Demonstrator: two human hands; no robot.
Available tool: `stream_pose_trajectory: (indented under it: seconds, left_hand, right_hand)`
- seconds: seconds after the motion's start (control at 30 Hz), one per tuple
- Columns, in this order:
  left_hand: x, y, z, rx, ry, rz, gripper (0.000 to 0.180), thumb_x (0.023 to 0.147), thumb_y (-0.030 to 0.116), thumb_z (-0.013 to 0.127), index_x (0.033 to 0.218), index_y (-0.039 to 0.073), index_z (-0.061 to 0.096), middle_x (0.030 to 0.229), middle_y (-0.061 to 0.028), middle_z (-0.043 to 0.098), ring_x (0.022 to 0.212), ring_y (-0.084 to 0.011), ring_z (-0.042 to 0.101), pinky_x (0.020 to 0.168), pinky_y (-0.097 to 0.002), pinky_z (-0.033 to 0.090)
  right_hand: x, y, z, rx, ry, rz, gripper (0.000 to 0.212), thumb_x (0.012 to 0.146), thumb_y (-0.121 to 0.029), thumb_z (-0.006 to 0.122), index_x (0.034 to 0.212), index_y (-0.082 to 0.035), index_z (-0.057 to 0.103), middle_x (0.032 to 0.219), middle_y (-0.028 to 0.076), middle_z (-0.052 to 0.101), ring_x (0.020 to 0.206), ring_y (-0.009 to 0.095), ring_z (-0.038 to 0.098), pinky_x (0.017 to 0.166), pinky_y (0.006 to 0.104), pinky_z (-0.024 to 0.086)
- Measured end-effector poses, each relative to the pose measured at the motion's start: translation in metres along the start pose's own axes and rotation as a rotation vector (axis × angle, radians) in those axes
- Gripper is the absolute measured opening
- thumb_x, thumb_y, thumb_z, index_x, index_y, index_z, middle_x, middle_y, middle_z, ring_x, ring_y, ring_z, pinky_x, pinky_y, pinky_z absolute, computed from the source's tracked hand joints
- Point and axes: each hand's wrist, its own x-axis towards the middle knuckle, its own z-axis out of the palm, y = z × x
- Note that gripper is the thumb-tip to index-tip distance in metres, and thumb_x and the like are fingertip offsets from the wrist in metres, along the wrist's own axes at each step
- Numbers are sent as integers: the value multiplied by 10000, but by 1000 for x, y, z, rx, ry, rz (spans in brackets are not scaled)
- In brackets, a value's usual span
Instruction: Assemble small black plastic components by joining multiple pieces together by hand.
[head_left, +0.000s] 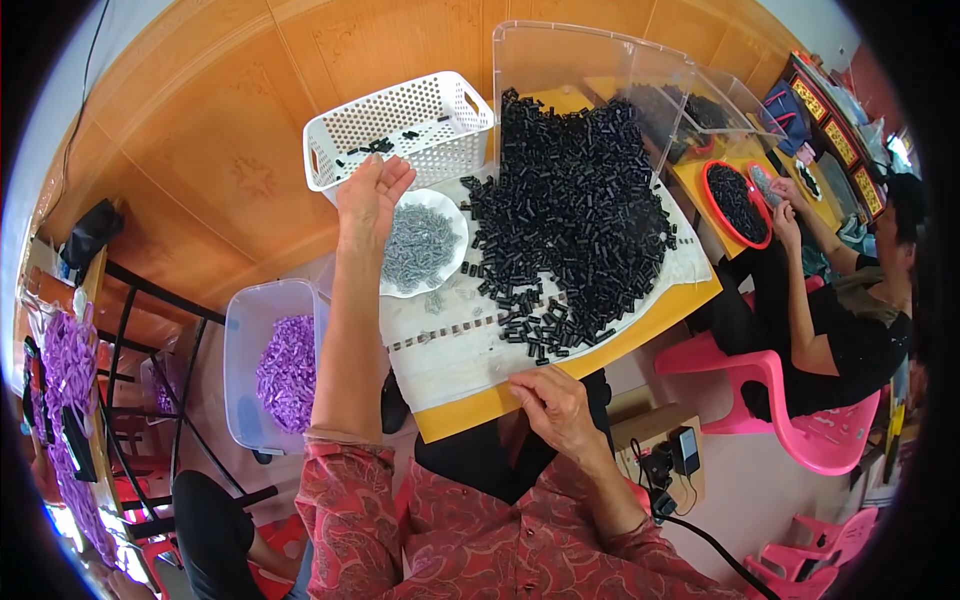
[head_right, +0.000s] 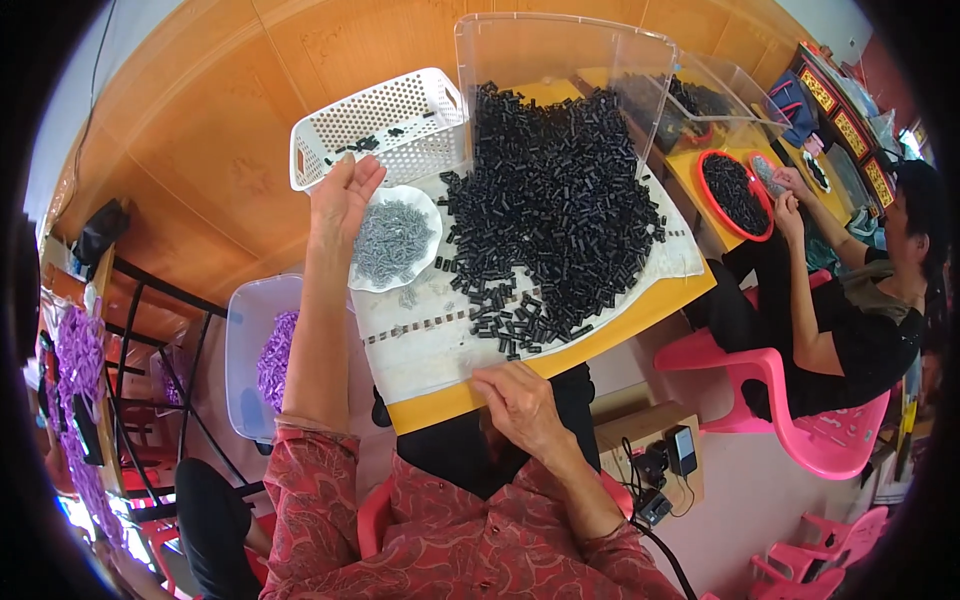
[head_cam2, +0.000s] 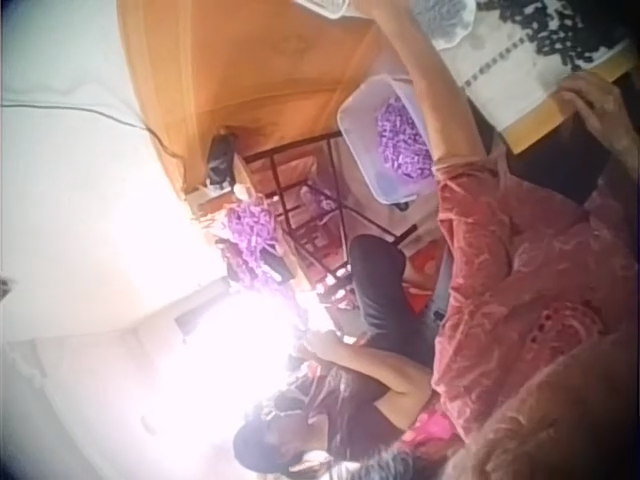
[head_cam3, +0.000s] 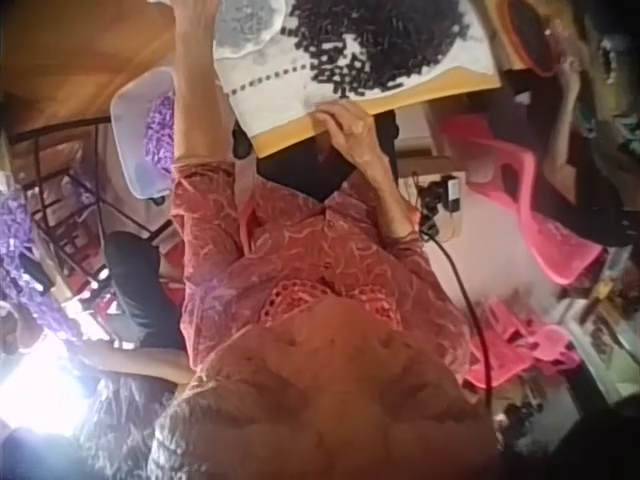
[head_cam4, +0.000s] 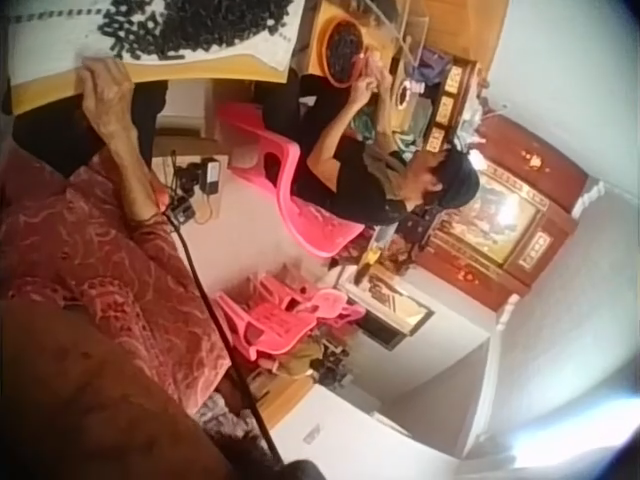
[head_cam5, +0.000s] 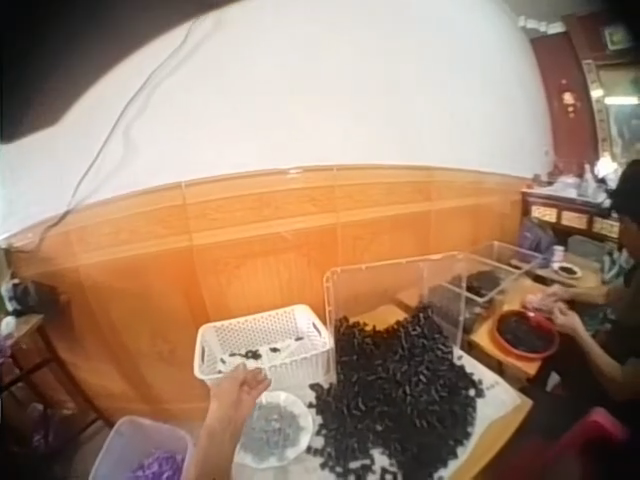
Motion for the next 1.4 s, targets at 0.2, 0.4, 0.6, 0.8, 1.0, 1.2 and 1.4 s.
stream_pose_trajectory:
  seconds: [0.2, 0.4, 0.6, 0.8, 1.0, 1.2, 1.4]
  left_hand:
    - [-60, -11, 3, -11, 13, -79, 226, 940, 99, 509, 1101, -60, 520, 947, -155, 602, 844, -216, 613, 809, -388, 544]
    - [-160, -41, -4, -23, 1, -114, 229, 931, 93, 529, 1113, -39, 570, 910, -117, 635, 734, -162, 607, 711, -334, 544]
    - [-222, -68, -13, 32, 83, -238, 211, 922, 72, 549, 1099, -37, 586, 895, -115, 641, 662, -143, 610, 631, -315, 556]
    - [-245, -83, -23, 329, 83, -207, 183, 898, 67, 587, 1047, -35, 620, 852, -99, 649, 607, -111, 604, 589, -265, 549]
    - [-246, -92, -20, 580, 4, -131, 144, 870, 90, 634, 966, -16, 655, 713, -28, 630, 568, -64, 567, 532, -215, 485]
    - [-238, -94, -22, 718, -59, -107, 141, 857, 87, 657, 968, 1, 658, 718, 1, 612, 566, -39, 544, 511, -198, 455]
    - [-232, -93, -8, 1125, -120, 327, 120, 779, 25, 660, 898, 20, 649, 800, -129, 599, 635, -249, 619, 574, -336, 485]
  right_hand:
    - [17, 26, -11, -99, 175, 53, 96, 768, 9, 660, 856, -24, 640, 783, 125, 635, 698, 302, 611, 611, 361, 489]
    - [55, 52, -12, -390, 246, 108, 93, 760, -5, 654, 839, -47, 634, 768, 102, 588, 725, 300, 587, 620, 387, 472]
    - [82, 73, 0, -571, 162, 157, 84, 756, -74, 673, 838, -58, 661, 788, 94, 589, 768, 291, 598, 649, 404, 488]
    - [90, 75, 1, -579, 89, 142, 128, 735, -55, 673, 863, -56, 670, 795, 93, 594, 770, 290, 598, 663, 405, 495]
    - [88, 72, 0, -619, 32, 93, 167, 732, -22, 650, 896, -53, 660, 834, 103, 593, 794, 300, 599, 682, 403, 495]
    - [74, 61, -6, -486, 183, 77, 157, 748, 11, 639, 896, -36, 650, 803, 116, 578, 724, 304, 598, 628, 382, 492]
    - [52, 53, -8, 13, 339, 243, 136, 808, 4, 647, 942, -20, 655, 802, 76, 614, 633, 162, 589, 586, 263, 479]
